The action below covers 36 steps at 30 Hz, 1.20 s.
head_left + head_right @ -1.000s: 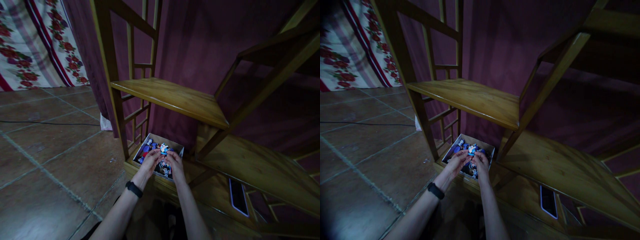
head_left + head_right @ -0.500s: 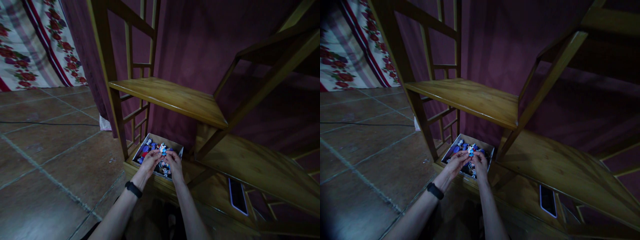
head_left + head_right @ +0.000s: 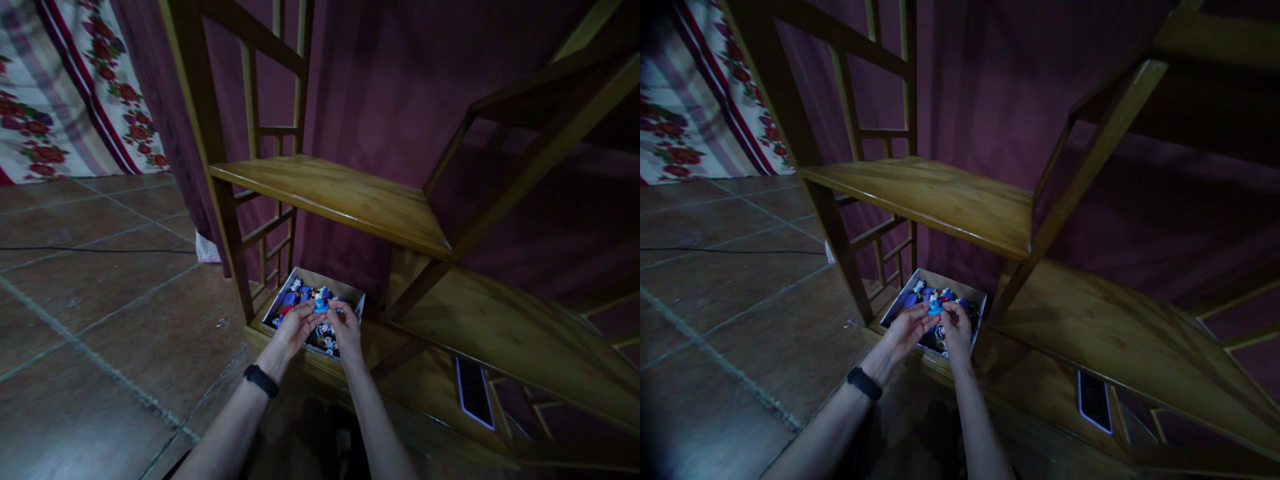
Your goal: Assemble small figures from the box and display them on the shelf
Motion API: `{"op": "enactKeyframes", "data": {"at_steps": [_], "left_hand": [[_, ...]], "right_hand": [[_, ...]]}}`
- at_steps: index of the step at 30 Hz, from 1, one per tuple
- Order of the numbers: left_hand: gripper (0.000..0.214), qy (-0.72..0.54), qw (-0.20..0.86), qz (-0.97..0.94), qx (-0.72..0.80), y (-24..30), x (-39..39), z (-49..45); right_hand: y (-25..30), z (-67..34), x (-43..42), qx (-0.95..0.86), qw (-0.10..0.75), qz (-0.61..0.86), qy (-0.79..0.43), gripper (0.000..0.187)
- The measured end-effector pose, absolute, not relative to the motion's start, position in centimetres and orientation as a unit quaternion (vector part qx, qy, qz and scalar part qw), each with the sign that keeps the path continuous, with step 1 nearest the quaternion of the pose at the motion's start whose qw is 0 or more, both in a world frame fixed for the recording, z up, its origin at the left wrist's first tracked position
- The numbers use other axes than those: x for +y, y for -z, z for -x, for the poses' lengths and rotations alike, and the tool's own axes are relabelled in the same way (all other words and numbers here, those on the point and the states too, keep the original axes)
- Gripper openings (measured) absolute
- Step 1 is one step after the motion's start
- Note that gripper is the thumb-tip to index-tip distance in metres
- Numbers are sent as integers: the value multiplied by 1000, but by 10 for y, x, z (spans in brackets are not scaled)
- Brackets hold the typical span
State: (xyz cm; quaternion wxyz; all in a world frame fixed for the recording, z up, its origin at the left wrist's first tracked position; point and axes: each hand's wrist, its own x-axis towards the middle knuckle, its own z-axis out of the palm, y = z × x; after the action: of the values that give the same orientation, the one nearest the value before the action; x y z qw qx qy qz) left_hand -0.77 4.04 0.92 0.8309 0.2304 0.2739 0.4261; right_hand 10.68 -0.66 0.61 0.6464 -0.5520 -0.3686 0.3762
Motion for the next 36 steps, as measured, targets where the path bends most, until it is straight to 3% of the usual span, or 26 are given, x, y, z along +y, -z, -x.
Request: {"op": "enactKeyframes", "data": {"at_steps": [12, 28, 36], "left_hand": [[14, -445, 829, -224, 255, -9, 40, 6], [39, -549, 626, -388, 395, -11, 32, -4], [30, -523, 684, -367, 352, -20, 26, -1]], "right_hand": [[-12, -105, -9, -386, 639, 552, -372, 22], [-4, -102, -6, -362, 635, 565, -383, 28], [1, -108, -1, -303, 673, 522, -428, 30]]}}
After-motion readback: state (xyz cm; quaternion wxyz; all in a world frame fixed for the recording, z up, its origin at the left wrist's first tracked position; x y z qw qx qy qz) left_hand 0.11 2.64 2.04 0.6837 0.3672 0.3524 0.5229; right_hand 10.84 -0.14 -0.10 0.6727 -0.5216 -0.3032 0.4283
